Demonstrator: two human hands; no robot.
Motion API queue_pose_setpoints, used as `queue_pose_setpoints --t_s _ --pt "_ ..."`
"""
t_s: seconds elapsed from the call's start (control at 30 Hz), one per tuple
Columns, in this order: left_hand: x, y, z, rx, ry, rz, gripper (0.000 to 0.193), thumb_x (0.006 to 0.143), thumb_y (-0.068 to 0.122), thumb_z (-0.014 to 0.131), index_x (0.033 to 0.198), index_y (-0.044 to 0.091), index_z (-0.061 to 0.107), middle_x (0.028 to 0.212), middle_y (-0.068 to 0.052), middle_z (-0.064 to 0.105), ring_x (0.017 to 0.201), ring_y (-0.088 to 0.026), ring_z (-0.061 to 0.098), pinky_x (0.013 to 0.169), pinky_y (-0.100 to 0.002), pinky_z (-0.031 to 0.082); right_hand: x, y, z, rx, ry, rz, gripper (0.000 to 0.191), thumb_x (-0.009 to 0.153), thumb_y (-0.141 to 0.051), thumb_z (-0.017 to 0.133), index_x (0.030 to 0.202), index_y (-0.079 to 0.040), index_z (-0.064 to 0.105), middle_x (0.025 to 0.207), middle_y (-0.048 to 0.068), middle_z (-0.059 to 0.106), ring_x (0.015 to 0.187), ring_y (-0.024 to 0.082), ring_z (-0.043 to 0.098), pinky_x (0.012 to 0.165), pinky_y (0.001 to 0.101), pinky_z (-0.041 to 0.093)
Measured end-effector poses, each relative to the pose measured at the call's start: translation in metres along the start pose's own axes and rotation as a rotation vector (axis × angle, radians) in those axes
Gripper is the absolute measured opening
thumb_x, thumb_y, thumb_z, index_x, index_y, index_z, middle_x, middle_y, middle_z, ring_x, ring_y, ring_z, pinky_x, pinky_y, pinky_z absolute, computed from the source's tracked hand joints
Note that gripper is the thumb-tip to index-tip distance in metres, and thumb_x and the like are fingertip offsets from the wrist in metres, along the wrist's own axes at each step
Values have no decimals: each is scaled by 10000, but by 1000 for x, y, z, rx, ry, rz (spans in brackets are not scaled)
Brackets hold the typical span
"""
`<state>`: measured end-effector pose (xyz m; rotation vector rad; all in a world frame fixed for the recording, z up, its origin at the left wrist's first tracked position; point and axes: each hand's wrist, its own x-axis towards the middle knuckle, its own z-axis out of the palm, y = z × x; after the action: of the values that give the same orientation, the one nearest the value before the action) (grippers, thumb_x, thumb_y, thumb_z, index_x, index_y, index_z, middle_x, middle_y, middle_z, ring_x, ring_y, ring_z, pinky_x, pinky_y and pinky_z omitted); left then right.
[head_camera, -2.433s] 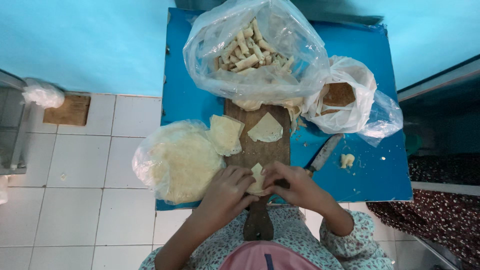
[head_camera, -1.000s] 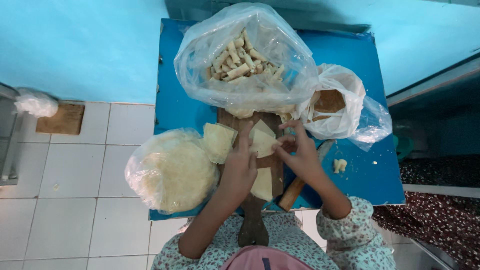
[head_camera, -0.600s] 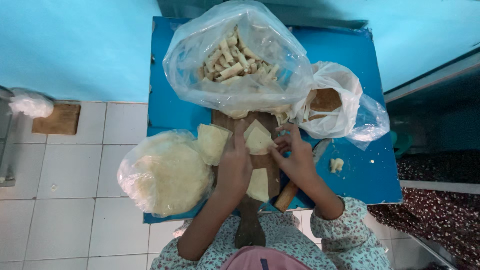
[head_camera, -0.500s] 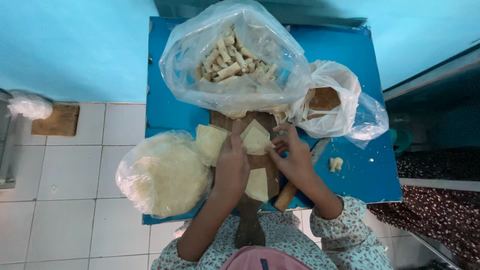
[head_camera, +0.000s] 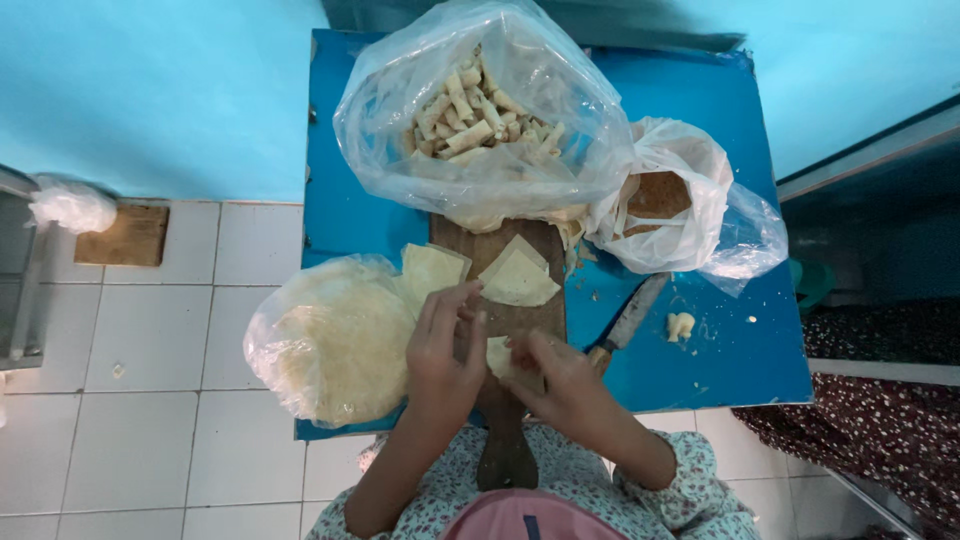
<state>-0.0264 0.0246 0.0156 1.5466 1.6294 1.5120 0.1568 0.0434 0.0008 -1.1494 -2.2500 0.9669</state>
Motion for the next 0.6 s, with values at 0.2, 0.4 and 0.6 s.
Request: queue_pose_setpoints --t_s 0.2,0.4,0.6 --pt "-14 -1 -14 -82 -103 -66 253 935 -27 646 1182 28 665 1025 -120 690 859 -236 720 710 -327 561 -4 -10 0 -33 20 -61 524 741 -154 857 1168 -33 577 1010 155 677 913 316 703 728 392 561" --pt "-31 -10 -17 -55 -99 -60 168 951 30 663 1118 7 668 1010 -153 709 838 -247 729 690 -343 566 -7 -10 5 -21 50 2 419 814 -63 793 1188 -56 603 887 68 714 825 219 740 675 325 573" --pt "-43 -13 -12 -68 -363 -287 251 878 204 810 910 -2 670 790 -147 717 653 -238 734 557 -354 556 -12 -4 6 179 229 56 363 840 -10 764 1144 -37 567 921 57 713 860 143 766 752 283 599"
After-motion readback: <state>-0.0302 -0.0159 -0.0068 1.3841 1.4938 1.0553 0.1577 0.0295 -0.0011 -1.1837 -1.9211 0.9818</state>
